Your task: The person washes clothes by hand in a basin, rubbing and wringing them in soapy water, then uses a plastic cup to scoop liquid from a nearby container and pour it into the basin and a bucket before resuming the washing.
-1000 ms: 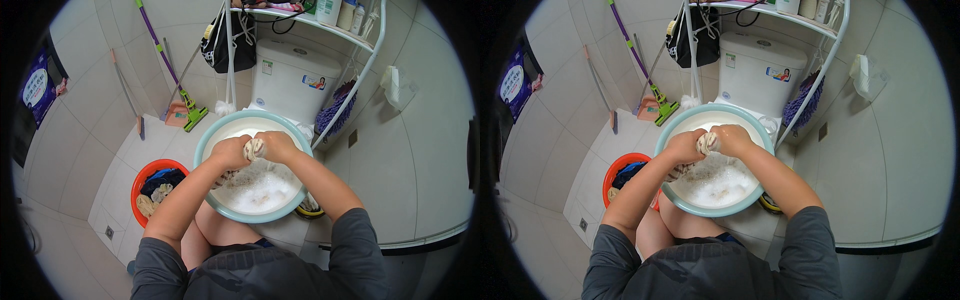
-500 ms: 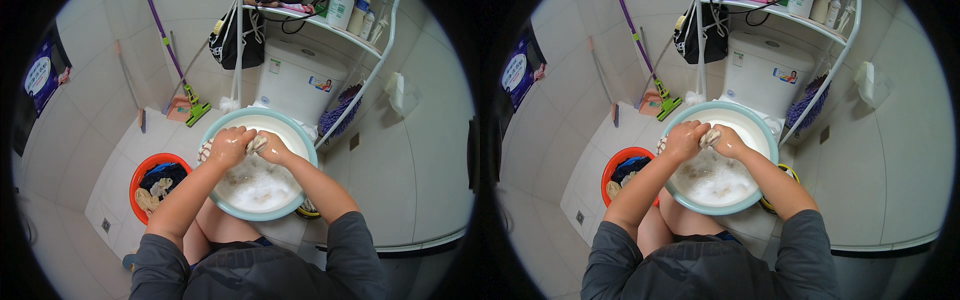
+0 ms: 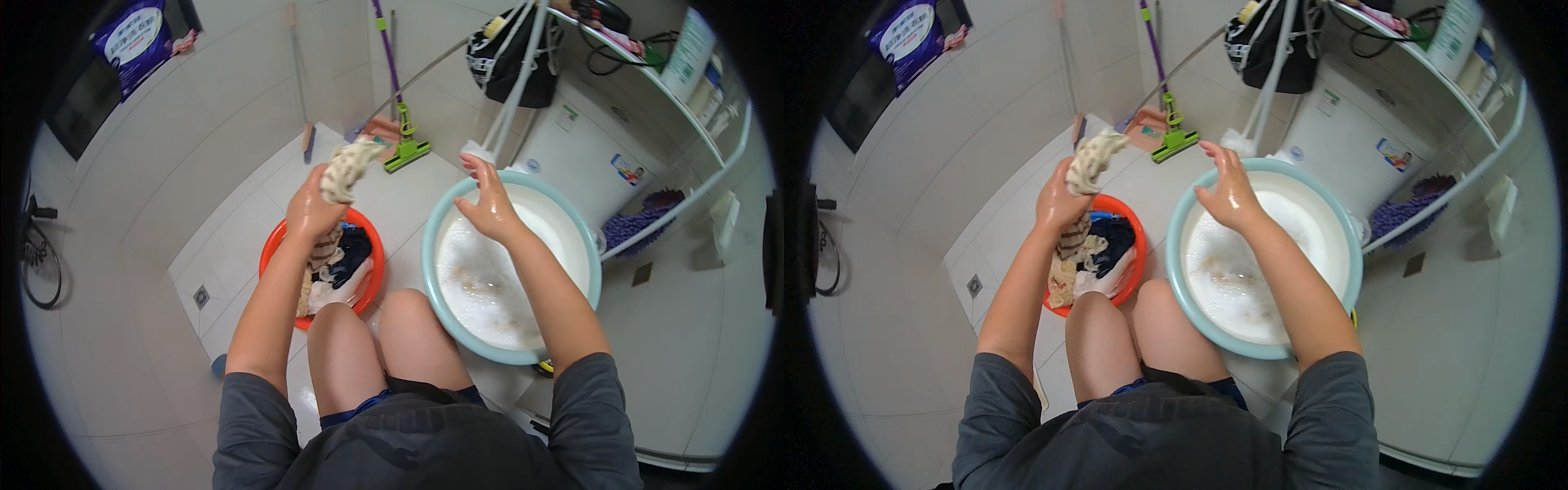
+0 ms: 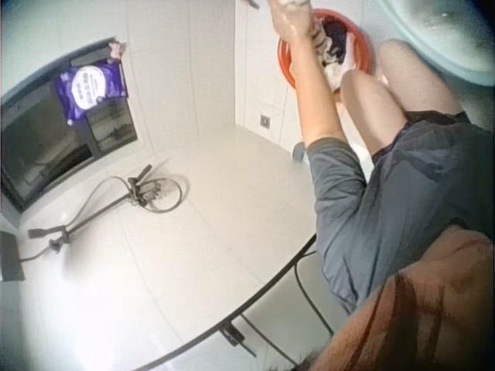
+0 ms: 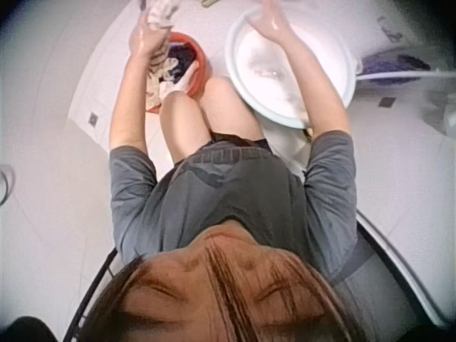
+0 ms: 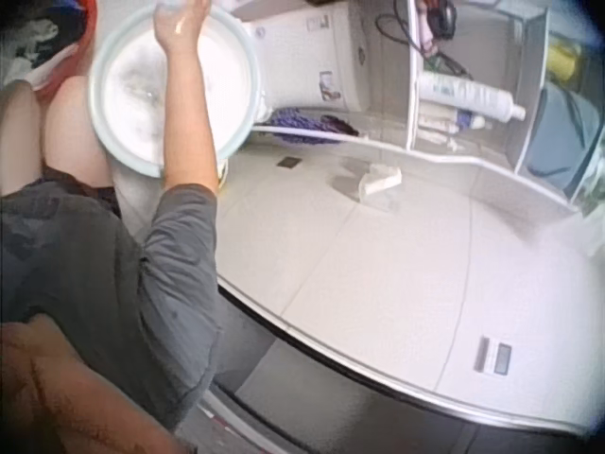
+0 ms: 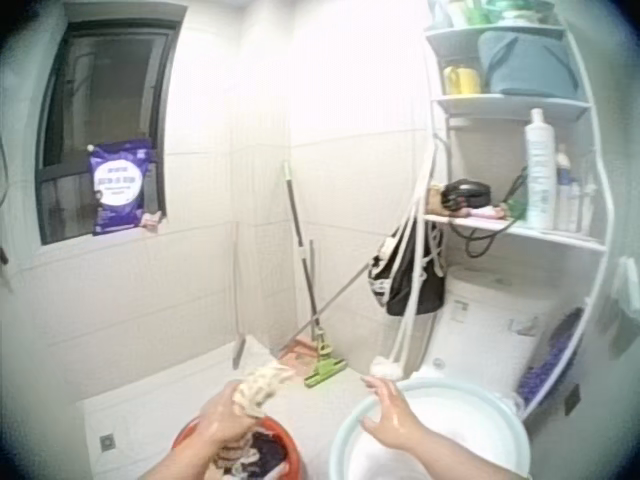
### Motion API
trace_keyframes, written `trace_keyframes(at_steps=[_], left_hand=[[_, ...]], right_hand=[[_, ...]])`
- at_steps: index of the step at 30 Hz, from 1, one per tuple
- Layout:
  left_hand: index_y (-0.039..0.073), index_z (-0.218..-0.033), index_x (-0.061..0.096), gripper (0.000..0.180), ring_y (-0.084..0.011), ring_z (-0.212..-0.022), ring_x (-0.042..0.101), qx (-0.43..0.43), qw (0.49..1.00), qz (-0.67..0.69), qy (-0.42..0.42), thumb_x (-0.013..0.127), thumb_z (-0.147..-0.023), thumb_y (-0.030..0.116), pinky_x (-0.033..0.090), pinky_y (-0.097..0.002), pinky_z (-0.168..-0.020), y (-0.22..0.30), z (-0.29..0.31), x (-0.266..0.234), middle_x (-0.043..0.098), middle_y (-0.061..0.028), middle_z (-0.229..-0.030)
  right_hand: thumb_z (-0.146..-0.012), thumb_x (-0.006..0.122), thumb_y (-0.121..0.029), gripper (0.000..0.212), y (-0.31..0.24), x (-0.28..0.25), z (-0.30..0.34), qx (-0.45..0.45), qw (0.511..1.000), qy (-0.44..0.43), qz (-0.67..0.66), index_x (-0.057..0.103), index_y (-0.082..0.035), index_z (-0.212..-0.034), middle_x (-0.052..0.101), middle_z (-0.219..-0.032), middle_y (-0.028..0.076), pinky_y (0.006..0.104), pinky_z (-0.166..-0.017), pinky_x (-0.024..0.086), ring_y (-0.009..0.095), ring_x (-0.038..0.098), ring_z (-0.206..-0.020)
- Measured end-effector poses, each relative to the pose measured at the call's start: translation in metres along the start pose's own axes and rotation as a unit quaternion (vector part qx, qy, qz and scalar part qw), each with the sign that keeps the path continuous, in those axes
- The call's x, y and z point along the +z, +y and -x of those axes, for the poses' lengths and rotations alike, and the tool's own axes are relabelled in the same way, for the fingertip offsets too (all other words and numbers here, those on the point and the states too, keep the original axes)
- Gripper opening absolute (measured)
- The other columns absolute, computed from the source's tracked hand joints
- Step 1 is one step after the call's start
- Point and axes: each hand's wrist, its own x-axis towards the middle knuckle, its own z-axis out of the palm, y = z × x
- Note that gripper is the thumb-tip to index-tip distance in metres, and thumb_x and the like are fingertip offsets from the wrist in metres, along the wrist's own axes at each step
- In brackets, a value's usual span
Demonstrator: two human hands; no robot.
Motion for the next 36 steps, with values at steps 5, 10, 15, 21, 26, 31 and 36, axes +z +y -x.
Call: trace_keyframes(at_steps=[5, 10, 15, 21, 26, 31, 36], left_hand=[[0.011, -0.120, 0.044, 0.065, -0.0301, -0.097, 0.058, -0.129, 0.991, 0.018, 0.013, 0.072, -0.064, 0.027, 0.046, -0.0371, -0.080, -0.139, 0.009, -0.002, 0.061, -0.0140, -0.103], [0.007, -0.122, 0.042, 0.067, -0.0275, -0.100, 0.057, -0.164, 0.984, 0.053, 0.035, 0.074, -0.064, 0.019, 0.044, -0.0343, -0.083, -0.253, 0.031, 0.030, 0.059, -0.0147, -0.107], [0.008, -0.124, 0.040, 0.070, -0.0296, -0.104, 0.055, -0.196, 0.977, 0.082, 0.018, 0.075, -0.064, 0.019, 0.043, -0.0360, -0.086, -0.276, 0.040, 0.043, 0.057, -0.0157, -0.112], [0.007, -0.122, 0.042, 0.069, -0.0321, -0.104, 0.054, -0.224, 0.973, 0.056, -0.005, 0.075, -0.064, 0.021, 0.043, -0.0372, -0.085, -0.315, 0.051, 0.051, 0.057, -0.0168, -0.112], [0.008, -0.124, 0.042, 0.066, -0.0309, -0.104, 0.055, -0.290, 0.957, 0.014, -0.008, 0.072, -0.067, 0.022, 0.044, -0.0381, -0.085, -0.379, 0.071, 0.068, 0.057, -0.0158, -0.109], [0.007, -0.126, 0.041, 0.060, -0.0272, -0.093, 0.059, -0.302, 0.951, 0.018, -0.060, 0.066, -0.073, 0.019, 0.047, -0.0360, -0.080, -0.380, 0.074, 0.056, 0.057, -0.0147, -0.110], [0.007, -0.127, 0.040, 0.059, -0.0218, -0.084, 0.061, -0.287, 0.954, 0.044, -0.073, 0.065, -0.075, 0.016, 0.048, -0.0324, -0.076, -0.390, 0.085, 0.059, 0.056, -0.0140, -0.107]], right_hand=[[-0.075, 0.061, -0.006, 0.049, 0.013, 0.029, -0.007, 0.129, 0.986, -0.067, -0.086, 0.044, -0.011, -0.121, 0.053, -0.109, 0.010, 0.0331, -0.088, 0.042, 0.022, 0.051, -0.103], [-0.079, 0.056, -0.004, 0.028, 0.010, 0.085, -0.036, 0.154, 0.965, -0.134, -0.167, 0.055, -0.006, -0.107, 0.059, -0.098, 0.008, 0.0287, -0.081, 0.046, 0.017, 0.056, -0.092], [-0.078, 0.056, -0.007, 0.027, -0.025, 0.162, -0.074, 0.066, 0.966, -0.205, -0.143, 0.057, -0.005, -0.105, 0.061, -0.094, 0.010, 0.0298, -0.080, 0.047, 0.019, 0.059, -0.088], [-0.075, 0.057, -0.013, 0.032, -0.039, 0.246, -0.116, 0.011, 0.948, -0.318, -0.002, 0.057, -0.006, -0.107, 0.061, -0.097, 0.013, 0.0348, -0.082, 0.046, 0.027, 0.058, -0.092], [-0.075, 0.059, -0.018, 0.036, -0.010, 0.324, -0.134, 0.078, 0.911, -0.386, 0.122, 0.056, -0.011, -0.110, 0.061, -0.104, 0.013, 0.0360, -0.085, 0.046, 0.029, 0.057, -0.098], [-0.075, 0.060, -0.020, 0.040, 0.029, 0.377, -0.116, 0.133, 0.884, -0.424, 0.146, 0.055, -0.013, -0.114, 0.060, -0.109, 0.013, 0.0353, -0.087, 0.045, 0.029, 0.056, -0.103], [-0.075, 0.061, -0.020, 0.040, 0.031, 0.381, -0.111, 0.109, 0.867, -0.468, 0.136, 0.054, -0.010, -0.113, 0.060, -0.106, 0.013, 0.0358, -0.085, 0.045, 0.028, 0.057, -0.098]])
